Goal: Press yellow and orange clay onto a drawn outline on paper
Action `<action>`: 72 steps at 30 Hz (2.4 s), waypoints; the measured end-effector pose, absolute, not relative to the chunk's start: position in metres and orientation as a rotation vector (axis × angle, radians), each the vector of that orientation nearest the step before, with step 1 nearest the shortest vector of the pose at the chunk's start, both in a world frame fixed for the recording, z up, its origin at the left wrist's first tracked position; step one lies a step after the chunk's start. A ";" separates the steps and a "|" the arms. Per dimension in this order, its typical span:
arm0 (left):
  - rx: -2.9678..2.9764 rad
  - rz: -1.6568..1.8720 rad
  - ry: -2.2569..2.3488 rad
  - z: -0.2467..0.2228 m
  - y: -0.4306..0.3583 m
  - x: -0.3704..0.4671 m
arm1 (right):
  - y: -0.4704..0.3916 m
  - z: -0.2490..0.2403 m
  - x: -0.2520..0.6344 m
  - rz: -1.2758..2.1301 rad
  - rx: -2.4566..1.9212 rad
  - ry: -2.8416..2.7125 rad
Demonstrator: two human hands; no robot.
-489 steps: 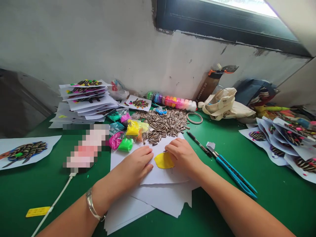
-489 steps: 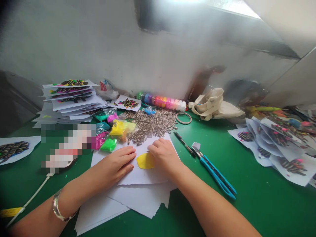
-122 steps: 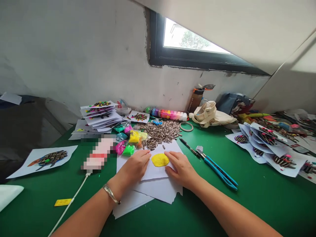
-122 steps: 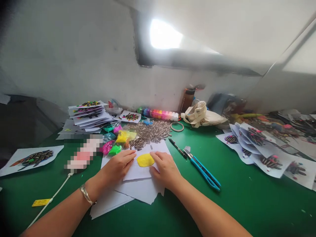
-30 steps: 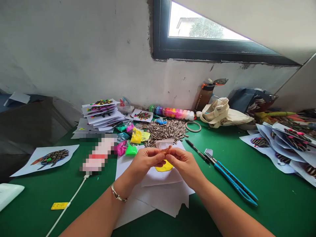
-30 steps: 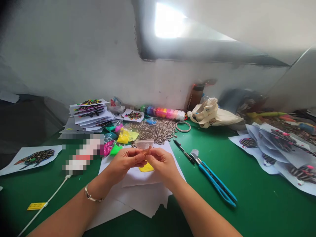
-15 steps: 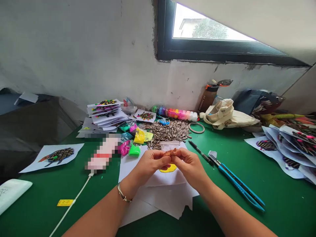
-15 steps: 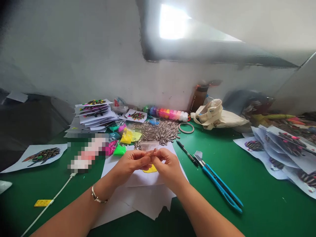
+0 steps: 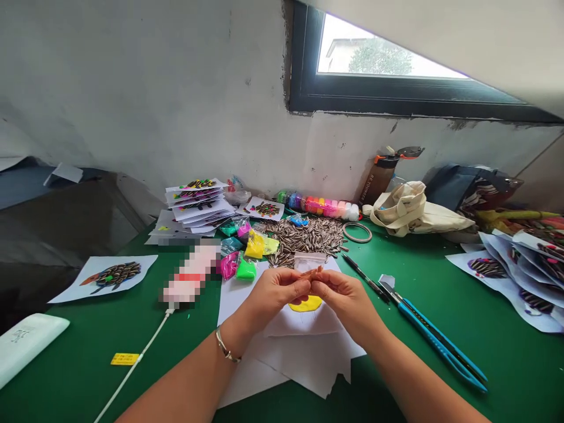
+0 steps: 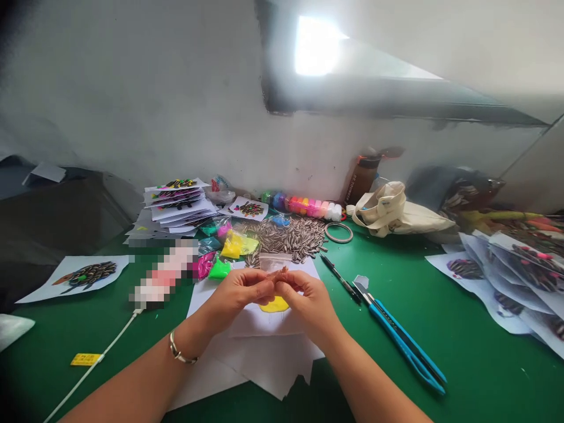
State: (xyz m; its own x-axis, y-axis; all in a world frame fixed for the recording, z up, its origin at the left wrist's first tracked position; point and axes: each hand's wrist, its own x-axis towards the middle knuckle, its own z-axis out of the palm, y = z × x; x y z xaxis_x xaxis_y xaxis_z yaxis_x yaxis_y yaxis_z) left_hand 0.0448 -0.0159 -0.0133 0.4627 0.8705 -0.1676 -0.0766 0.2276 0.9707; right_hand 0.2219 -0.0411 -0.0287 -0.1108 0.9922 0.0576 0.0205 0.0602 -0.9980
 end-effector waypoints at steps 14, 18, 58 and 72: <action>1.224 0.779 0.861 -0.012 -0.018 0.048 | -0.046 -0.030 0.220 1.120 -1.179 -1.327; 1.226 0.794 0.853 -0.012 -0.018 0.047 | -0.047 -0.031 0.218 1.159 -1.176 -1.292; 1.303 0.729 0.788 0.007 -0.023 0.047 | -0.050 -0.022 0.219 1.214 -1.132 -1.305; 1.550 0.737 0.929 0.000 -0.022 0.039 | -0.052 -0.020 0.217 1.160 -1.157 -1.399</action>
State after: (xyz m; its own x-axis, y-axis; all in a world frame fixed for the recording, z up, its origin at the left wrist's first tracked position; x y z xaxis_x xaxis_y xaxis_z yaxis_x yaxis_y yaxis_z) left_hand 0.0393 -0.0219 -0.0004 0.4934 0.8693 -0.0304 0.1683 -0.0611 0.9838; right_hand 0.2170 -0.0517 -0.0200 -0.1036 0.9902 0.0931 0.0913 0.1027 -0.9905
